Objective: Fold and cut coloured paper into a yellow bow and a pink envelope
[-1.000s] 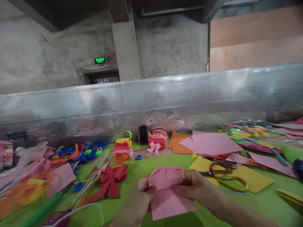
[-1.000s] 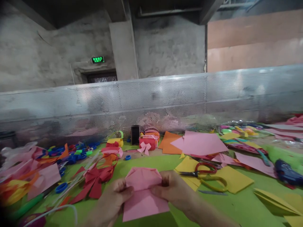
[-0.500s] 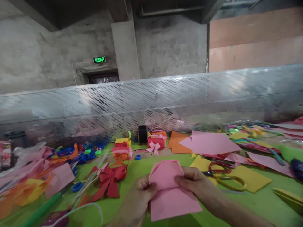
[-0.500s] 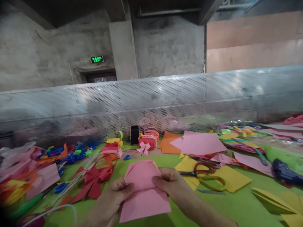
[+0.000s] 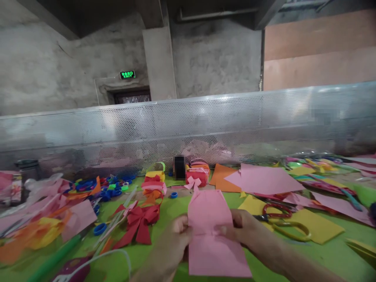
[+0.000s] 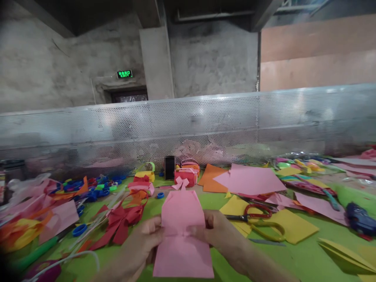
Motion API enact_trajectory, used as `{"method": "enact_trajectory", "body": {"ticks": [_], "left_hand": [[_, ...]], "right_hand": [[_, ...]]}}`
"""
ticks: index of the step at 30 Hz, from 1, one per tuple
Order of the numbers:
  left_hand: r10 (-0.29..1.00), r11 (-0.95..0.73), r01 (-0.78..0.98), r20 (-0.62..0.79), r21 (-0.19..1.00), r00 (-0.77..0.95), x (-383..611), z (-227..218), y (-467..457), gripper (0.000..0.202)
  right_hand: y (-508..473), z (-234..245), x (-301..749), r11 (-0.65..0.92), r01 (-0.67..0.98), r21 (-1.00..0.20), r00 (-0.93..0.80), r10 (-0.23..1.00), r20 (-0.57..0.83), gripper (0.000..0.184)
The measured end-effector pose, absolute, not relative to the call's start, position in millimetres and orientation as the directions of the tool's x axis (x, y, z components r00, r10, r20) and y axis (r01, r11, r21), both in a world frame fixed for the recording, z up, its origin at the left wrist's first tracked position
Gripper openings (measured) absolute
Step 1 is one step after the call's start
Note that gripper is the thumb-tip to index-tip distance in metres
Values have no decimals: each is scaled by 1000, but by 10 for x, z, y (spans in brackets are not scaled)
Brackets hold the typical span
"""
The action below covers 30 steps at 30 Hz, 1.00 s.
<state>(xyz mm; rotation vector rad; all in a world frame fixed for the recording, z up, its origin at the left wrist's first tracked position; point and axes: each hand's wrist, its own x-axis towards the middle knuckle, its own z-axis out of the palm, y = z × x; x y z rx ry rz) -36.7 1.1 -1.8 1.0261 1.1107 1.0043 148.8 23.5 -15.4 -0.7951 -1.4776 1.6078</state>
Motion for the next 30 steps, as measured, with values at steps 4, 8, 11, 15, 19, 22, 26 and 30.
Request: {"method": "enact_trajectory", "body": {"ticks": [4, 8, 11, 15, 19, 22, 26, 30], "left_hand": [[982, 133, -8, -130, 991, 138, -371, -95, 52, 30], [969, 154, 31, -157, 988, 191, -366, -107, 19, 32], [946, 185, 26, -185, 982, 267, -379, -70, -12, 33], [940, 198, -27, -182, 980, 287, -396, -15, -39, 33], [927, 280, -205, -210, 938, 310, -378, 27, -56, 32], [934, 328, -283, -264, 901, 241, -367, 92, -61, 23], [903, 370, -304, -262, 878, 340, -403, 157, -49, 31], [891, 411, -210, -342, 887, 298, -431, 125, -38, 34]], "right_hand": [[236, -173, 1480, 36, -29, -999, -457, 888, 45, 29], [236, -208, 1483, 107, 31, -994, -404, 911, 86, 16], [230, -212, 1496, 107, 15, -994, -459, 884, 88, 17], [238, -226, 1524, 9, -83, -996, -539, 840, 53, 21], [246, -219, 1538, -188, -280, -941, -516, 856, -18, 22], [244, -176, 1538, -242, -318, -916, -452, 889, -78, 23], [218, -105, 1530, -180, -254, -950, -416, 907, -60, 17], [177, -44, 1559, 82, -24, -996, -461, 883, 84, 22]]}}
